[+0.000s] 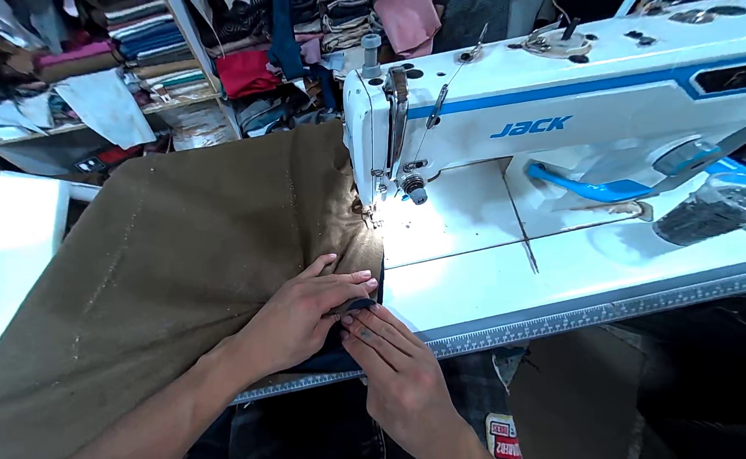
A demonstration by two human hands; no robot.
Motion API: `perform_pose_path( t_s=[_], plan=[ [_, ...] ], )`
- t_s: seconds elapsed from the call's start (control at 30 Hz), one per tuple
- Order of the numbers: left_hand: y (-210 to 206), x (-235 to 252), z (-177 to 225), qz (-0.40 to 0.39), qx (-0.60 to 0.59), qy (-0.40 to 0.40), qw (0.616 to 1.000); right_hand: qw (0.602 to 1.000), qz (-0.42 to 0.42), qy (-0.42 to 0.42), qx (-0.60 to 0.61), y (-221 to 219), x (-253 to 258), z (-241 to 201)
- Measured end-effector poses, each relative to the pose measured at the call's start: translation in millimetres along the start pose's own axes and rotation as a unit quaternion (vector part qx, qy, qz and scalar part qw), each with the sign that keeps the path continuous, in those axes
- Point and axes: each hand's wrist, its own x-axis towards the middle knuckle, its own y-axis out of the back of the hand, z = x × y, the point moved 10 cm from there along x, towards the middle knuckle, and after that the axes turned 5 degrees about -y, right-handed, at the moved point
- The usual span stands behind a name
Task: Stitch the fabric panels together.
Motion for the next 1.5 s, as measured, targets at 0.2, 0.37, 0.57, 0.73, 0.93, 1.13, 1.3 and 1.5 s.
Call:
perform_pose_path(
  t_s=[0.2,0.37,0.57,0.73,0.93,1.13,1.3,1.5],
  plan=[
    [-5,5,5,0.023,0.021,0.050,0.998,1.000,-0.006,-0.010,0.020,10,0,14],
    [-10,9,9,0.031,0.036,0.072,0.996,0.999,-0.023,-0.011,0.024,16,0,22],
    [-8,11,8,0.045,0.057,0.093,0.993,0.998,-0.052,-0.011,0.018,18,8,26],
    [-8,14,4,0.060,0.066,0.131,0.987,0.997,-0.066,-0.010,0.022,17,15,31],
    [-7,16,1,0.068,0.064,0.128,0.987,0.996,-0.078,-0.018,0.029,15,18,35],
    [-7,16,-2,0.072,0.058,0.139,0.986,0.995,-0.092,-0.036,0.024,14,20,39],
    [-2,15,-6,0.090,0.007,0.155,0.984,0.994,-0.091,-0.046,0.025,15,22,41],
    [3,14,-9,0.080,0.005,0.135,0.988,0.995,-0.078,-0.047,0.034,17,24,43]
  ],
)
